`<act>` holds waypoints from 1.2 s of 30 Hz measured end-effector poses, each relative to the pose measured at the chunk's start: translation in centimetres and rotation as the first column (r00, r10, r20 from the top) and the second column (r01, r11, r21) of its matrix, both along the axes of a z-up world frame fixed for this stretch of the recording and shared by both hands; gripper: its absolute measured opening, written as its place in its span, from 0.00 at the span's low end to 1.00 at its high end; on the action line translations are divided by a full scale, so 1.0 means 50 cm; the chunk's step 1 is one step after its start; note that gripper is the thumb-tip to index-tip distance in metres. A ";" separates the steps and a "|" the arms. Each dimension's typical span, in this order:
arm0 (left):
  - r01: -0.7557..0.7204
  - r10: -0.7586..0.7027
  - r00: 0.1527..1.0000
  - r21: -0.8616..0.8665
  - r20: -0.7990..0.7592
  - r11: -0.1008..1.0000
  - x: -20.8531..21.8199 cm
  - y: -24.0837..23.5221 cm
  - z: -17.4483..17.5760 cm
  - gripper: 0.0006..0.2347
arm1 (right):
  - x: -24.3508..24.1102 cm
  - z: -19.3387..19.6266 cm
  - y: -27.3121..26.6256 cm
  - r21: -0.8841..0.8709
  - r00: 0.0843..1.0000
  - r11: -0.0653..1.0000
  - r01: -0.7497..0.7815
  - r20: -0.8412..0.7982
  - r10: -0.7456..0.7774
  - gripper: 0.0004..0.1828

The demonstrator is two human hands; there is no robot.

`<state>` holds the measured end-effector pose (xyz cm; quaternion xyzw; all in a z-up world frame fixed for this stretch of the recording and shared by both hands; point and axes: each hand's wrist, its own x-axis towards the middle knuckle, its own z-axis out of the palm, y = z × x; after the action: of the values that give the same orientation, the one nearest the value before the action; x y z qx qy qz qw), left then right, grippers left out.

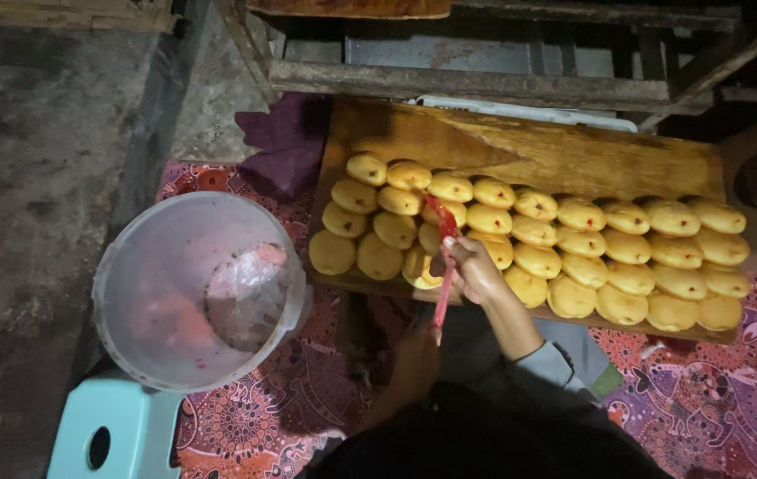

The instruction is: The person fills rows of small pastries on a wooden board using two different piping bags. First, a brown filling is applied to each pastry, followed by a red filling. The person works systematically across the board, handling each pastry individually.

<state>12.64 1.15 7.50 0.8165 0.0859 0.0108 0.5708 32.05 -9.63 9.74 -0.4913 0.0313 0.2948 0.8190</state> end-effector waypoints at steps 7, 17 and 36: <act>0.013 -0.016 0.996 0.025 0.089 1.000 -0.018 0.007 -0.016 0.13 | 0.009 -0.014 0.045 -0.095 0.998 0.994 -0.060 0.013 0.061 0.10; -0.023 0.020 0.998 0.045 0.059 0.999 -0.008 0.017 -0.094 0.13 | 0.059 -0.073 0.090 -0.805 0.712 0.524 0.278 0.539 0.451 0.15; -0.032 0.088 0.990 -0.432 0.110 0.901 0.062 0.037 -0.177 0.13 | 0.084 -0.017 0.166 -0.943 0.685 0.160 0.293 0.324 0.652 0.25</act>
<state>15.74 3.01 -1.34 0.6655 0.0747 0.0610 0.7402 36.23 -1.31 8.87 -0.9595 -0.1641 0.1033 0.2043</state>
